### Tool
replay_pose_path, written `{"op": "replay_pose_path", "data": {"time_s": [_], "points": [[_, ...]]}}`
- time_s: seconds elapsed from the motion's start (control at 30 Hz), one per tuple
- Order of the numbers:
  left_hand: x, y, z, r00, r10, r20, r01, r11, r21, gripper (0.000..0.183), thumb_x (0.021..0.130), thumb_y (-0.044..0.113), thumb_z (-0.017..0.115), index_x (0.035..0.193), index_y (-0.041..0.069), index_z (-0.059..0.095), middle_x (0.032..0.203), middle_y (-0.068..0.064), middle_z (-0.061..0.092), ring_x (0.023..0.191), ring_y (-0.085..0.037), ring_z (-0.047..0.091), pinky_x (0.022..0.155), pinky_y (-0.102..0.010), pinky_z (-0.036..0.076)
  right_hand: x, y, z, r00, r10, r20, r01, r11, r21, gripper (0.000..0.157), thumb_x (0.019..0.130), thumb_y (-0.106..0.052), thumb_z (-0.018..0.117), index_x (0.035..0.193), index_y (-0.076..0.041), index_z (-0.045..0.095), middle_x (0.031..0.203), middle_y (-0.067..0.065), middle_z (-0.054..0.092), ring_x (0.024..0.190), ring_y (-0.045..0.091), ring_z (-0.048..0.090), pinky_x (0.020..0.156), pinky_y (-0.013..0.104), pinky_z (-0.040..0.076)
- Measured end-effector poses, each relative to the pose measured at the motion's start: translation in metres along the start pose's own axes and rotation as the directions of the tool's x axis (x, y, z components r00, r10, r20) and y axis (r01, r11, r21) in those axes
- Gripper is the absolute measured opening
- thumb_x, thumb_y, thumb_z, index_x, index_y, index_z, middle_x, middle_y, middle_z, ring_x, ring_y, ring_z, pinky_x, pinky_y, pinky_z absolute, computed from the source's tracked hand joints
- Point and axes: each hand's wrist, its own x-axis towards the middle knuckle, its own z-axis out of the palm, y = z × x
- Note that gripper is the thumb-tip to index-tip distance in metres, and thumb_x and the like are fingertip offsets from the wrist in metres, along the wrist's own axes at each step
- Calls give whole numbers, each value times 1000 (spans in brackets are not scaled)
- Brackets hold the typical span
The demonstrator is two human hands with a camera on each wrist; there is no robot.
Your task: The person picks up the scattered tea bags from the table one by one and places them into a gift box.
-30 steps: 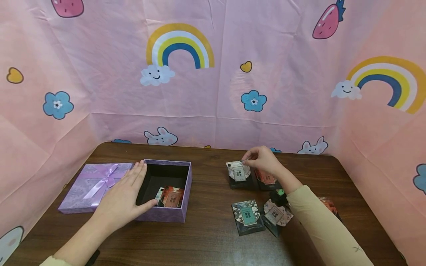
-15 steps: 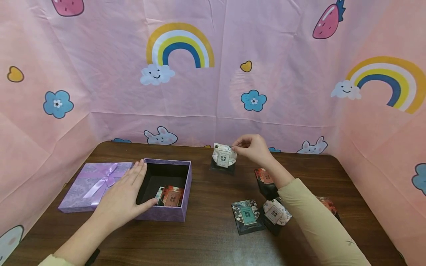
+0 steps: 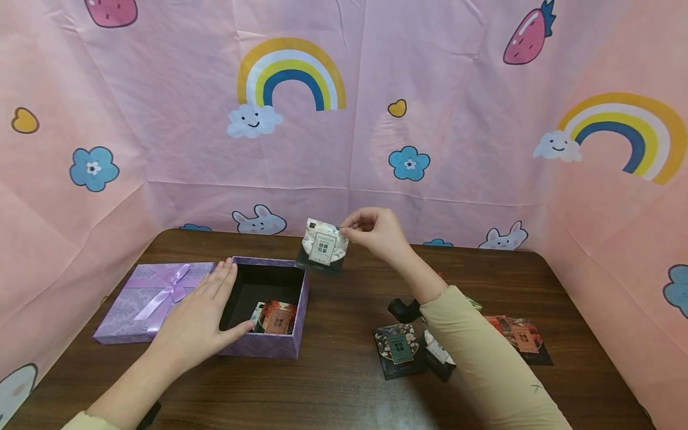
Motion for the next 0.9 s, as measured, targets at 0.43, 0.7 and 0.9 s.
{"op": "replay_pose_path", "data": {"time_s": [0.43,0.7,0.9], "points": [[1,0,0,1000,6,-2,-5,1000,5,111,93,66,69,167,-4,22,176,-23,22,162,-44,27,130,-61,30,1,-13,51,998,-43,54,38,996,78,8,92,-6,79,98,-1,82,92,18,79,70,1,67,65,18,53],[1,-1,1,1000,11,-23,-11,1000,13,111,92,65,71,166,-4,25,174,-24,26,160,-44,31,127,-61,34,-7,-7,78,992,-58,115,51,997,62,5,93,-5,79,96,-3,81,92,15,79,73,3,67,67,18,55],[0,0,2,1000,10,-28,-10,1000,4,112,92,65,71,166,-4,24,174,-24,26,160,-44,31,128,-61,34,-19,-2,95,984,-74,163,71,997,28,4,92,-4,79,95,-4,82,89,13,79,71,-3,63,65,14,52]]}}
